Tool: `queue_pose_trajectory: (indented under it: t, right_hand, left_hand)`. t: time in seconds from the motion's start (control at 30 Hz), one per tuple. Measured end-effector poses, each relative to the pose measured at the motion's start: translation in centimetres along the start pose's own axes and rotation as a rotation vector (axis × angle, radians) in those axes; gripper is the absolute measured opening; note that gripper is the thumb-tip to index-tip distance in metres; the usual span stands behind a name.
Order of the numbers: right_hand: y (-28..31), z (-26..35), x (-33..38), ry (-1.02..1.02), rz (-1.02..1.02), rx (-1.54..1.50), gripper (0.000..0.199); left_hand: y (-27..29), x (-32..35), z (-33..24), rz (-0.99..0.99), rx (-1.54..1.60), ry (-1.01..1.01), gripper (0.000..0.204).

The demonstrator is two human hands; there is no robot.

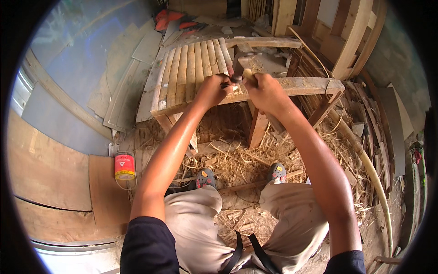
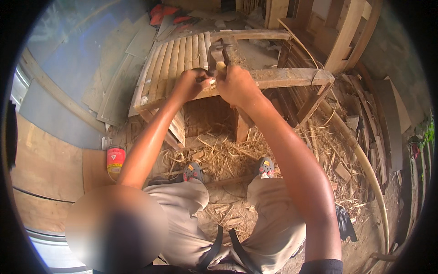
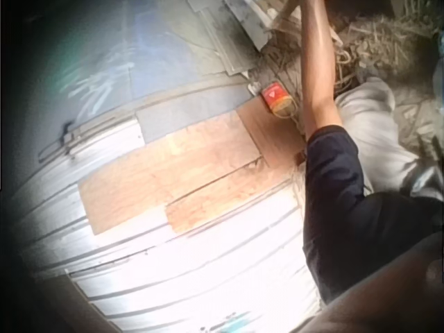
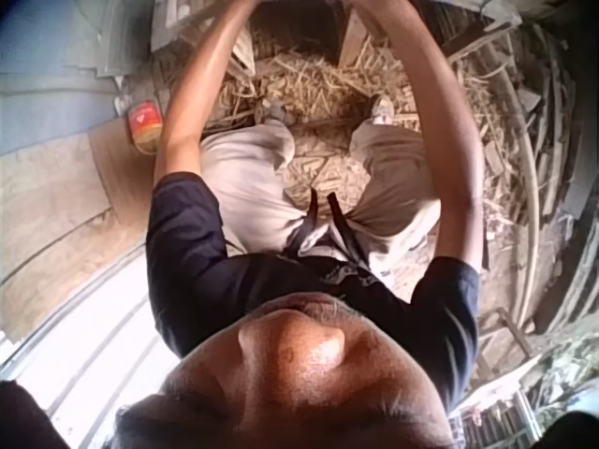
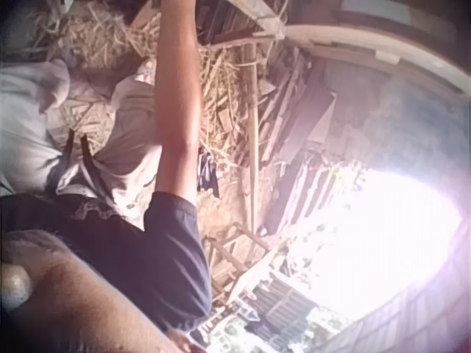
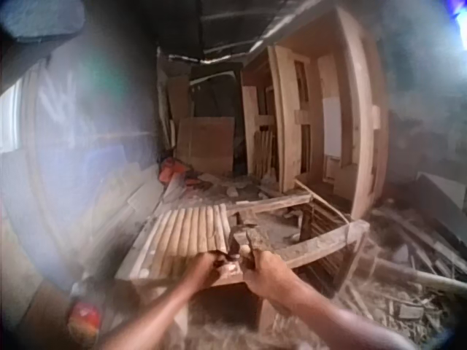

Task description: The person hammers nails into a wooden frame, then uses a knife to split and shape a thin wooden strip. They continue to hammer the strip into place and trim excess material.

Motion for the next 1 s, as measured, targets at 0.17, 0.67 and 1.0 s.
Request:
queue_pose_trajectory:
  t: [0.17, 0.67, 1.0]
  right_hand:
    - [1.7, 1.8, -0.1, 0.262, -0.155, 0.093, 0.036]
    - [0.5, 1.0, 0.2, 0.21, -0.047, 0.14, 0.034]
    - [1.1, 2.4, 0.9, 0.27, -0.099, 0.1, 0.033]
  left_hand:
    - [-0.4, -0.3, 0.1, 0.056, -0.052, -0.029, 0.013]
    - [-0.2, -0.3, 1.2, 0.062, -0.079, 0.083, 0.016]
    - [-0.4, -0.6, 1.2, 0.067, -0.071, 0.006, 0.018]
Point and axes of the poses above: each hand's wrist, its own x-axis away from the middle knuckle, its own y-axis out of the back of the hand, z = x × y, the point moved 10 cm from there along -x, towards the middle knuckle, and after that the axes turned 11 degrees about -z, right-handed, at the moved point
